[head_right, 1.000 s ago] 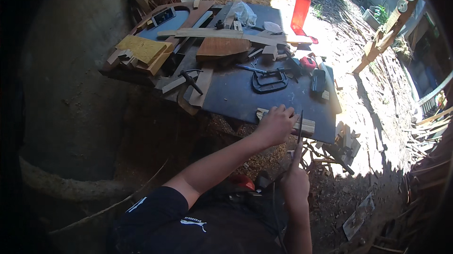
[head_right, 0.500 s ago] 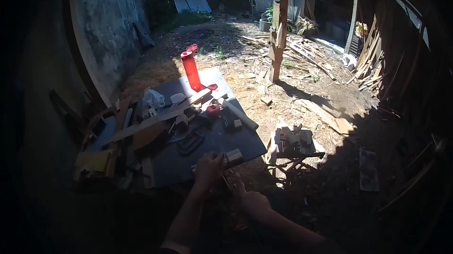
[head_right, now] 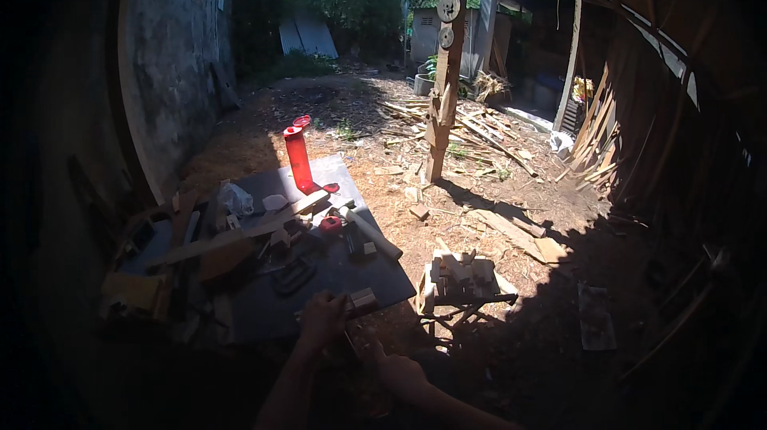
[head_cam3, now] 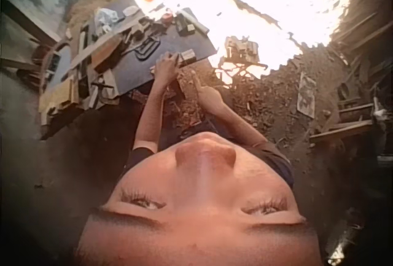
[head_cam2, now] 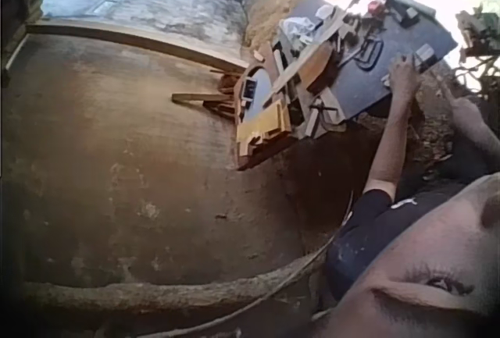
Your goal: Measure and carve small wooden pieces for assembly.
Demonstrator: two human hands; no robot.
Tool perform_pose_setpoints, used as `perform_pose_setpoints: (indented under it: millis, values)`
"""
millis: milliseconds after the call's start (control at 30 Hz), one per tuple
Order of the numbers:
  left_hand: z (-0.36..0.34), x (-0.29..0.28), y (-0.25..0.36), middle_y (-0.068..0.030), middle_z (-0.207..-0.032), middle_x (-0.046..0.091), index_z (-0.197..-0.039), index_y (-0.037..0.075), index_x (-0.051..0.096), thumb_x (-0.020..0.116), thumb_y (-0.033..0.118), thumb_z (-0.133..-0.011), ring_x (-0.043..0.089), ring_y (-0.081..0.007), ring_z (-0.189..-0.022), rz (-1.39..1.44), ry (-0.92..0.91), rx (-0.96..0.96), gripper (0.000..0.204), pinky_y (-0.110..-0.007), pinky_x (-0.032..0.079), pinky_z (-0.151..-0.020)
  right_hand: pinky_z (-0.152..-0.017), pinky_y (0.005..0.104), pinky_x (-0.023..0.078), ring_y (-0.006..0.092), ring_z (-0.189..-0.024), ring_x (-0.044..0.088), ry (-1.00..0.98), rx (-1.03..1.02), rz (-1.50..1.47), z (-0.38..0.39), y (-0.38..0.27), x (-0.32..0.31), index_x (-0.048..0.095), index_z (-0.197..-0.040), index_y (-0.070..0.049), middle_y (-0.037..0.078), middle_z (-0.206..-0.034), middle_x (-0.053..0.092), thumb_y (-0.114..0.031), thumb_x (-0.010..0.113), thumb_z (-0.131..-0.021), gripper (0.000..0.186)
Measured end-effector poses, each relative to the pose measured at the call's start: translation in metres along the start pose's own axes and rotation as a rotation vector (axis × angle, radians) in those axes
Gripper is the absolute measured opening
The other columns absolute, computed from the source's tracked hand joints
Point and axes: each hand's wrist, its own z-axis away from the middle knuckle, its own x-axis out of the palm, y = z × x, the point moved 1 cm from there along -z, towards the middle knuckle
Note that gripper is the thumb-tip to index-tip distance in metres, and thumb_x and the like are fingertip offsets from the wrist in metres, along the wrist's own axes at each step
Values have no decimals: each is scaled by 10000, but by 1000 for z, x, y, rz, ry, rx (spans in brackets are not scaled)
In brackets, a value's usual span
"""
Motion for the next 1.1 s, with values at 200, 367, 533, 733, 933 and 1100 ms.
perform_pose_setpoints:
  millis: [200, 367, 533, 733, 933, 1100]
  values:
    - [6, -1, -13, -135, -1075, 642, -1219, 91, 687, 679, 199, -869, 614, -339, -1020, -54, -11, -25, 366, -468, 517, -864, -649, 531, 574, 400, -701, 718, 119, -173, -44, -73, -4, 6, -44, -1645, -70, 254, -790, 704, -88, 582, -889, 981]
    - [-4, 20, -10, -140, -1128, 617, -1194, 96, 665, 798, 247, -736, 608, -347, -1066, -89, -22, -20, 500, -469, 519, -904, -643, 540, 548, 424, -717, 705, 82, -53, -21, -43, 3, -3, -36, -1650, -103, 276, -798, 692, -92, 592, -901, 978]
    - [-9, 28, 1, -152, -1166, 608, -1166, 78, 663, 781, 222, -766, 590, -350, -1122, -91, -34, -53, 441, -483, 502, -940, -653, 531, 545, 444, -761, 704, -37, 64, 45, -15, 8, 0, -42, -1653, -129, 291, -832, 692, -101, 594, -930, 963]
    - [-1, 17, -11, -138, -1136, 602, -1150, 78, 671, 756, 224, -799, 590, -332, -1093, -100, -22, -57, 390, -462, 494, -931, -655, 529, 532, 454, -781, 696, 183, -101, -33, -68, -16, -15, 86, -1651, -154, 301, -836, 669, -97, 598, -963, 859]
    - [-2, 28, -2, -131, -1135, 599, -1138, 68, 676, 730, 210, -810, 585, -320, -1099, -133, -8, -36, 362, -454, 493, -927, -709, 585, 521, 444, -762, 699, 67, 24, 27, -1, 8, 7, 5, -1659, -164, 222, -992, 729, -96, 578, -951, 914]
    - [-1, 9, -1, -121, -1133, 619, -1045, 84, 699, 716, 166, -798, 592, -319, -1119, -78, -42, -57, 260, -453, 472, -939, -688, 558, 533, 458, -780, 698, 30, 22, -97, -50, -11, -14, 15, -1659, -162, 305, -1095, 695, -26, 525, -938, 894]
